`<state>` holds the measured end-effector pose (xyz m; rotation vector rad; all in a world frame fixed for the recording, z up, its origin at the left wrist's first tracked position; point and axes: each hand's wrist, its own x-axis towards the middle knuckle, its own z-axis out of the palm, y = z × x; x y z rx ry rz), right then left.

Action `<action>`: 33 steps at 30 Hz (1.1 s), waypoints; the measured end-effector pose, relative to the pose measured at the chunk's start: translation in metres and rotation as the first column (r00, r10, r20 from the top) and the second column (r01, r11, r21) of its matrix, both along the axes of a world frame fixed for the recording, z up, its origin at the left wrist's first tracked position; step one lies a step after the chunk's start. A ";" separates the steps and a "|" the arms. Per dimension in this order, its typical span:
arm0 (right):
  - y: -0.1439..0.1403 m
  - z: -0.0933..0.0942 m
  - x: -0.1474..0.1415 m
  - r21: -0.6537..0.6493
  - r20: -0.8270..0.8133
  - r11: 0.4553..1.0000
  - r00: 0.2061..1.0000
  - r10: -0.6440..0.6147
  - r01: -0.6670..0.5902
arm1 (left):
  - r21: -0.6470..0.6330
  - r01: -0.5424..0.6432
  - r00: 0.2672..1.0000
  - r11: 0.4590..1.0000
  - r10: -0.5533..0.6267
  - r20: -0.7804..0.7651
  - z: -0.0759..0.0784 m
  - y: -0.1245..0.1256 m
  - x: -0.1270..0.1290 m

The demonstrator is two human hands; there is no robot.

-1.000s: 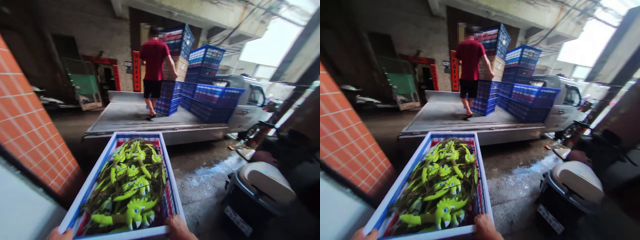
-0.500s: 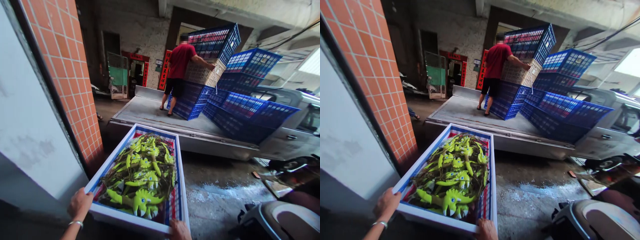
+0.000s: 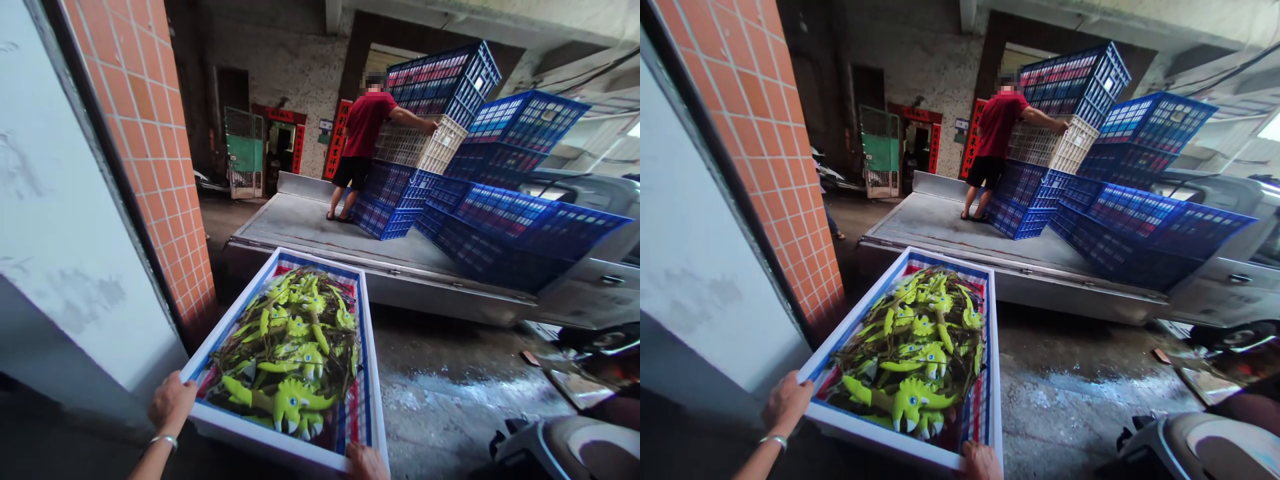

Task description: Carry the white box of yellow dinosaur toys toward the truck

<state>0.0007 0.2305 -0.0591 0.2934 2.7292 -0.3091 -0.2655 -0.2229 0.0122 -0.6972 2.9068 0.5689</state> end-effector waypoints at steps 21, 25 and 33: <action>0.004 -0.036 0.013 0.000 -0.178 0.999 0.983 0.043 -0.044 | -0.053 0.015 0.998 0.998 -0.018 -0.062 -0.018 -0.009 -0.004; 0.003 -0.038 0.015 0.002 -0.200 0.999 0.979 0.049 -0.050 | -0.055 0.018 0.999 0.998 -0.019 -0.032 -0.020 -0.011 -0.006; 0.002 -0.034 0.012 0.003 -0.183 0.999 0.982 0.045 -0.045 | -0.057 0.029 0.999 0.998 -0.031 -0.037 -0.021 -0.013 -0.006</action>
